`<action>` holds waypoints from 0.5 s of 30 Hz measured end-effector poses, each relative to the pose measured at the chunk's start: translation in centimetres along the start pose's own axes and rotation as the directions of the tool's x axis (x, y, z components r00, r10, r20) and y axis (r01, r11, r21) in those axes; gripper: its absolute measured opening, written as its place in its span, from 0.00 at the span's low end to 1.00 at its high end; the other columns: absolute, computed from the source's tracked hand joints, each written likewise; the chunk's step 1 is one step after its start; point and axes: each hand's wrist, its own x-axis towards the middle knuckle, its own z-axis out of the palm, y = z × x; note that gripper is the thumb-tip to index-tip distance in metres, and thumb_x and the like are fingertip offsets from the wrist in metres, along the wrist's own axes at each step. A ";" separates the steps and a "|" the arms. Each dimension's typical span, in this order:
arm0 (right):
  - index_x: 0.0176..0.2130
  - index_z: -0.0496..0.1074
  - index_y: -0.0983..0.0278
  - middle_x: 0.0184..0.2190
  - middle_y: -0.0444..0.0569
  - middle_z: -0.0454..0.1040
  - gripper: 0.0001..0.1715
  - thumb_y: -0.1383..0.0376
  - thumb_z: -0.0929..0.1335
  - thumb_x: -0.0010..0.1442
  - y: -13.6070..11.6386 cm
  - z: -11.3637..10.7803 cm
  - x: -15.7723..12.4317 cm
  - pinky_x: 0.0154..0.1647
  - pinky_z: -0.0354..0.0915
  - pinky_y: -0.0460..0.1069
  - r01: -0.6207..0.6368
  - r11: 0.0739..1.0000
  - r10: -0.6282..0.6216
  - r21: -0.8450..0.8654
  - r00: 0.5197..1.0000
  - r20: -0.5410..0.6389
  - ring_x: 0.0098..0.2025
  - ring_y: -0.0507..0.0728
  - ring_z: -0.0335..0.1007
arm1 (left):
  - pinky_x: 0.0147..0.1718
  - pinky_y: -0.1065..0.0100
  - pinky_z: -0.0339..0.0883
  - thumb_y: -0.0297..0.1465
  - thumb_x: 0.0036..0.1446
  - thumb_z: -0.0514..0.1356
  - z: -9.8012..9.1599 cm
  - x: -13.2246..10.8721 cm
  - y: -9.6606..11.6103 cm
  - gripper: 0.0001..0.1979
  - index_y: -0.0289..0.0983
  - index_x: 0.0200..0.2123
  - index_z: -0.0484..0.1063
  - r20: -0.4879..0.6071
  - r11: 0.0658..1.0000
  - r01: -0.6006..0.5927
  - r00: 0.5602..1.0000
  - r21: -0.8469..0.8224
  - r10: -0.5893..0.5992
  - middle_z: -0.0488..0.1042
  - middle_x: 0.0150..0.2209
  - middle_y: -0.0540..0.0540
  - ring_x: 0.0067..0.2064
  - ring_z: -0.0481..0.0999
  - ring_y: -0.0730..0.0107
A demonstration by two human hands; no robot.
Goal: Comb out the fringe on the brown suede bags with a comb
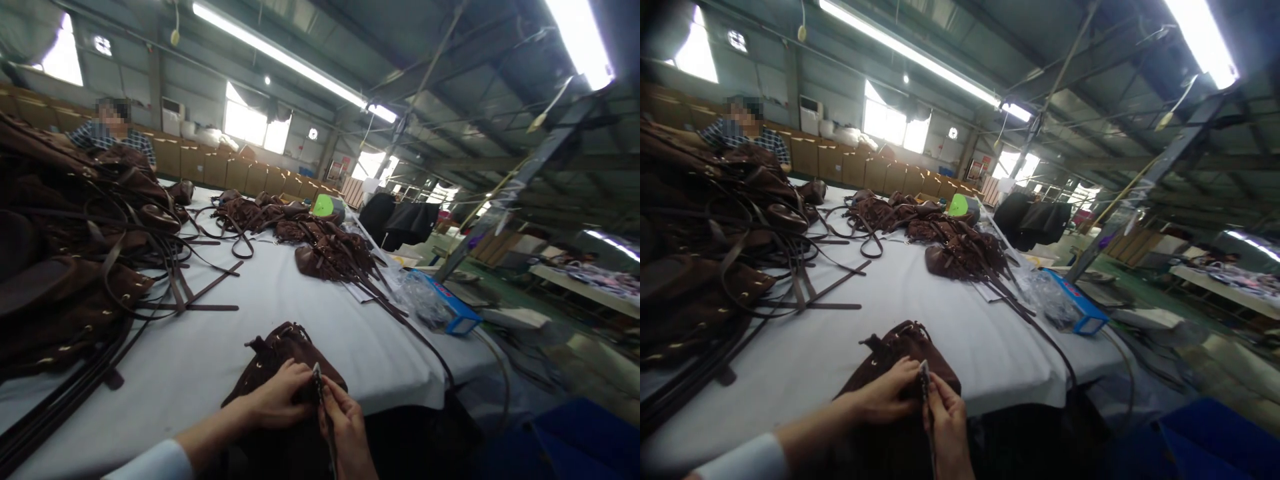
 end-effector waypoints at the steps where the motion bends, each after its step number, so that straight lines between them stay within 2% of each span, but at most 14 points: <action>1: 0.40 0.77 0.64 0.18 0.39 0.64 0.26 0.53 0.77 0.43 0.0 0.0 0.0 0.17 0.47 0.40 -0.004 1.000 0.004 -0.001 1.000 -0.008 0.18 0.44 0.50 | 0.62 0.48 0.42 0.34 0.55 0.57 0.8 -0.2 0.0 0.18 0.42 0.50 0.66 -0.008 0.999 -0.025 1.000 0.047 0.026 0.70 0.49 0.43 0.53 0.67 0.58; 3: 0.40 0.78 0.64 0.17 0.38 0.63 0.27 0.53 0.77 0.42 -0.1 0.1 -0.2 0.17 0.45 0.40 -0.017 1.000 0.017 0.003 1.000 -0.018 0.18 0.44 0.48 | 0.61 0.53 0.49 0.33 0.57 0.54 2.4 -0.2 -0.5 0.17 0.40 0.51 0.63 -0.050 0.985 -0.043 0.997 0.167 0.052 0.69 0.51 0.41 0.53 0.66 0.59; 5: 0.40 0.78 0.65 0.15 0.37 0.60 0.28 0.53 0.77 0.42 -0.2 0.1 -0.5 0.16 0.43 0.40 -0.033 0.999 0.033 -0.005 0.999 -0.018 0.17 0.44 0.46 | 0.57 0.56 0.56 0.30 0.60 0.49 3.8 0.2 -1.3 0.15 0.37 0.51 0.63 -0.118 0.962 0.019 0.993 0.274 0.014 0.70 0.50 0.39 0.51 0.68 0.59; 8: 0.42 0.77 0.65 0.13 0.37 0.58 0.29 0.52 0.76 0.43 0.0 0.2 -1.0 0.15 0.42 0.41 -0.029 0.998 0.028 -0.057 1.000 -0.009 0.16 0.45 0.44 | 0.44 0.56 0.67 0.30 0.63 0.44 5.0 1.4 -2.7 0.13 0.34 0.40 0.67 -0.181 0.923 0.149 0.979 0.354 -0.088 0.75 0.39 0.36 0.40 0.74 0.56; 11: 0.45 0.77 0.65 0.12 0.36 0.56 0.33 0.50 0.76 0.43 0.4 0.2 -1.3 0.15 0.41 0.42 -0.029 0.995 0.027 -0.100 0.999 -0.016 0.16 0.45 0.43 | 0.32 0.62 0.68 0.34 0.63 0.46 5.3 2.7 -3.7 0.13 0.36 0.33 0.67 -0.185 0.902 0.198 0.973 0.383 -0.135 0.76 0.29 0.39 0.32 0.76 0.58; 15: 0.47 0.75 0.66 0.12 0.35 0.53 0.36 0.48 0.75 0.43 0.9 -0.3 -1.3 0.15 0.40 0.42 -0.007 0.991 0.003 -0.136 1.000 -0.029 0.17 0.45 0.41 | 0.30 0.65 0.67 0.36 0.65 0.43 4.7 4.1 -4.4 0.16 0.36 0.33 0.66 -0.205 0.875 0.241 0.964 0.419 -0.167 0.77 0.30 0.39 0.33 0.78 0.59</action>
